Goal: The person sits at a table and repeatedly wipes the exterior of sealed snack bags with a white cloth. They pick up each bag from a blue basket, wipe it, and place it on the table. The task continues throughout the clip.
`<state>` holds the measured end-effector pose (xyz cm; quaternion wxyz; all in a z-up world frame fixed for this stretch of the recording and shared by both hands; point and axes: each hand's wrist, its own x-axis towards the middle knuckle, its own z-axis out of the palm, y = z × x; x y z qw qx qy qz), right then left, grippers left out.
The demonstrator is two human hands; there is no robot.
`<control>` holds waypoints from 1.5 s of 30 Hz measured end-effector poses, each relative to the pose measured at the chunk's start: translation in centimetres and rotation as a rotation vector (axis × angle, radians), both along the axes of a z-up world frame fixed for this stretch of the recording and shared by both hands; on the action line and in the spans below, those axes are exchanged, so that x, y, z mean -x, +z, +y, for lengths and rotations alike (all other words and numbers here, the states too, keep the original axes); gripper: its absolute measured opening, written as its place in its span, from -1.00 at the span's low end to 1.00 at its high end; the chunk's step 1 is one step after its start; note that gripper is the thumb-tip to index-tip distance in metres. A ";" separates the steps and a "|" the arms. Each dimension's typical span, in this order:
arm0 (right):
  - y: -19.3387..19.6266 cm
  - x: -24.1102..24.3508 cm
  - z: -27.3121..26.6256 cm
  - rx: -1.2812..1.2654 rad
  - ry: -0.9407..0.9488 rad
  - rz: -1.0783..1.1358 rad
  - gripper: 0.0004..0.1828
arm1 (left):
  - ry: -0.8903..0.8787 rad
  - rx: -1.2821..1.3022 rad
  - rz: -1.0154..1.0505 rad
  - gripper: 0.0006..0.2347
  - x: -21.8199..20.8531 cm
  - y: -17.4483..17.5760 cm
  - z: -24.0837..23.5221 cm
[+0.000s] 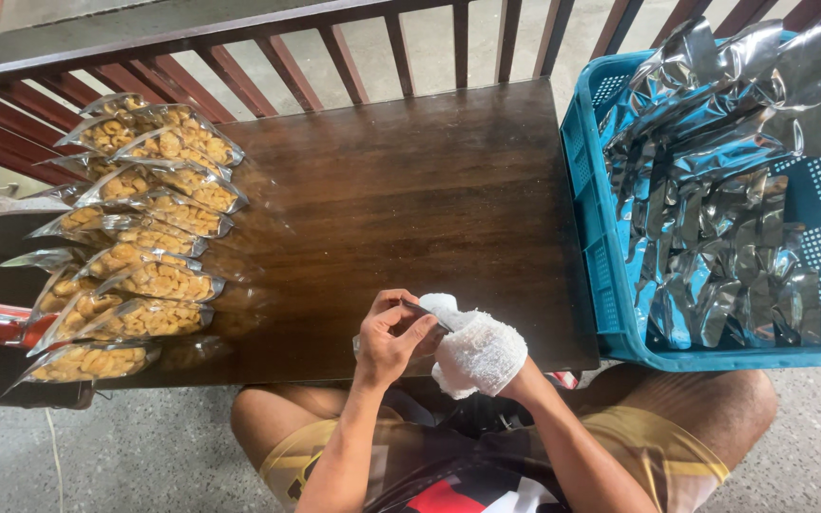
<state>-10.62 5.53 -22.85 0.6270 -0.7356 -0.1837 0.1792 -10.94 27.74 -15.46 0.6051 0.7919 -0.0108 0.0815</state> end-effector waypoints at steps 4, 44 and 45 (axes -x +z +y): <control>0.7 0.0 0.0 -0.041 0.003 -0.003 -0.61 | 0.001 0.015 0.055 -0.88 0.1 0.2 0.2; 3.6 0.2 1.4 0.034 -0.075 0.036 -0.74 | -0.107 0.036 0.050 -0.79 -0.6 -0.4 0.7; 3.8 0.1 1.4 -0.001 -0.091 0.042 -0.73 | -0.105 0.032 0.061 -0.80 -0.6 -0.4 0.8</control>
